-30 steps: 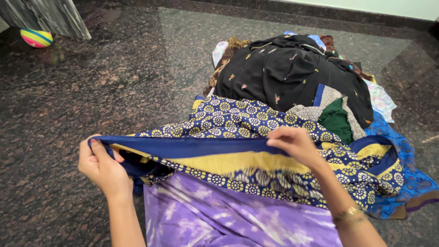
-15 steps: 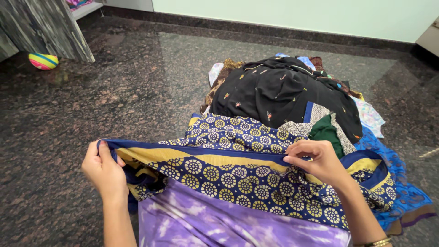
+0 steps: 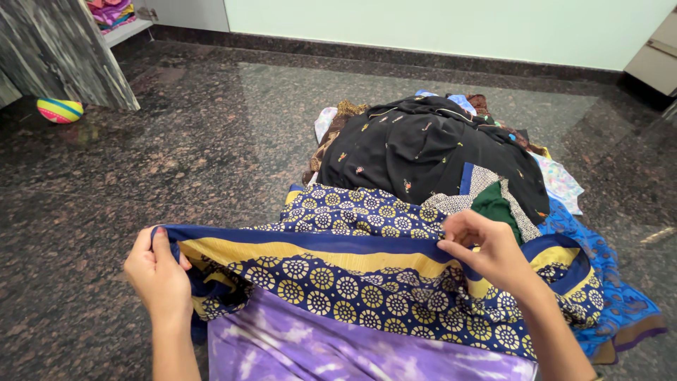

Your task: The person folds a blue and yellow patterned cloth by hand while sitting on the floor. They repeatedly align edges, fold sections, and smooth the fabric to create a compact bundle.

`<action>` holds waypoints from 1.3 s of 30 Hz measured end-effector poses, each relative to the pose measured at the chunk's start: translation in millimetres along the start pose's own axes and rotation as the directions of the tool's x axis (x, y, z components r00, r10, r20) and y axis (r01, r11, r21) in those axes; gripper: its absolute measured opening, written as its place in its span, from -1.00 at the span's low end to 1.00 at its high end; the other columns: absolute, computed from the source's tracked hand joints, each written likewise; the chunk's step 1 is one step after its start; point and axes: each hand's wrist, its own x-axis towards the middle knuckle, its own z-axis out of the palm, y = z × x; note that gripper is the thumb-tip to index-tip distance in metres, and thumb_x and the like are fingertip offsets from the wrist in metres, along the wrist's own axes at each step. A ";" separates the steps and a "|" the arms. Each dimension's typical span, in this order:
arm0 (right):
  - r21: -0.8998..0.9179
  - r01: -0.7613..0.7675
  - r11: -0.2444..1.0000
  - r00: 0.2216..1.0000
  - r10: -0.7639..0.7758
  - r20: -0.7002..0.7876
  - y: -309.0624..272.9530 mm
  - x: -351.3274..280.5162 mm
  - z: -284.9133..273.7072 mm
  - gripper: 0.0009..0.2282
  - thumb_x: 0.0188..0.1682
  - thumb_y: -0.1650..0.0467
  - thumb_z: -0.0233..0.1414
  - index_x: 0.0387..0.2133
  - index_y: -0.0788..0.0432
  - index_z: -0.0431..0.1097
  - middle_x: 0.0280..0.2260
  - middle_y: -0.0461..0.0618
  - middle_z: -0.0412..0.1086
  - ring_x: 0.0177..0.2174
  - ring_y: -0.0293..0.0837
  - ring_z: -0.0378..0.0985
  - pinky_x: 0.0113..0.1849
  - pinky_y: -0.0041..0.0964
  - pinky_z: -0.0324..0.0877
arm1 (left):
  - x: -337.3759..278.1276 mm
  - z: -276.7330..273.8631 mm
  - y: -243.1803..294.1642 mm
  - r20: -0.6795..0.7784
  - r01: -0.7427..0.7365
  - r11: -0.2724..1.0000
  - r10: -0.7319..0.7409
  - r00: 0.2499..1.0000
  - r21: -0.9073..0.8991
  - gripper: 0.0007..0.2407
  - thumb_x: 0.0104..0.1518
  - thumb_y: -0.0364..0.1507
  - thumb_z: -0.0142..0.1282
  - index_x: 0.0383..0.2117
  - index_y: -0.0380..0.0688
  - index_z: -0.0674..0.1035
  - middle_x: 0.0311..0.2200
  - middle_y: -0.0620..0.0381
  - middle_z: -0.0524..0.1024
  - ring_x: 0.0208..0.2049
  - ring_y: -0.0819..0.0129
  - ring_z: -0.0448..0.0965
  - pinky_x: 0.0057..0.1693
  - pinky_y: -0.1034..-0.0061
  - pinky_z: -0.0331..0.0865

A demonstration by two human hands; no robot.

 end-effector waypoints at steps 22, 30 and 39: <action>0.118 -0.066 0.991 0.984 0.045 0.174 -17.9 12.8 120.1 -0.84 -0.07 0.42 0.16 -0.45 0.34 0.56 -0.65 -0.18 0.36 -0.59 -0.42 0.27 -0.54 -0.38 0.18 | -83.7 109.7 19.5 0.884 0.454 0.868 -0.359 0.300 0.199 -0.64 0.25 -0.45 0.04 0.20 -0.07 0.44 -0.18 0.41 0.39 -0.46 0.53 0.52 -0.42 0.47 0.58; 0.290 -0.172 0.941 0.945 0.074 0.320 -41.2 2.0 116.8 -0.82 -0.12 0.35 0.24 -0.45 0.25 0.46 -0.57 -0.28 0.37 -0.53 -0.46 0.35 -0.49 -0.44 0.27 | -85.1 121.4 -1.2 0.811 0.728 0.683 -0.399 0.427 -0.048 -0.83 0.22 -0.48 -0.04 -0.22 -0.37 0.54 -0.36 0.15 0.50 -0.42 0.41 0.64 -0.32 0.42 0.66; -0.029 -0.151 0.988 0.452 0.095 0.887 -4.2 -23.4 33.2 -0.60 -0.37 0.30 0.45 -0.35 0.31 0.56 -0.43 -0.14 0.57 -0.46 -0.37 0.54 -0.38 -0.40 0.43 | 76.7 -20.2 -70.6 -0.291 0.181 0.911 -0.298 0.909 -0.370 -0.84 0.33 -0.55 -0.10 -0.37 -0.09 0.55 -0.47 0.30 0.39 -0.53 0.59 0.31 -0.39 0.63 0.17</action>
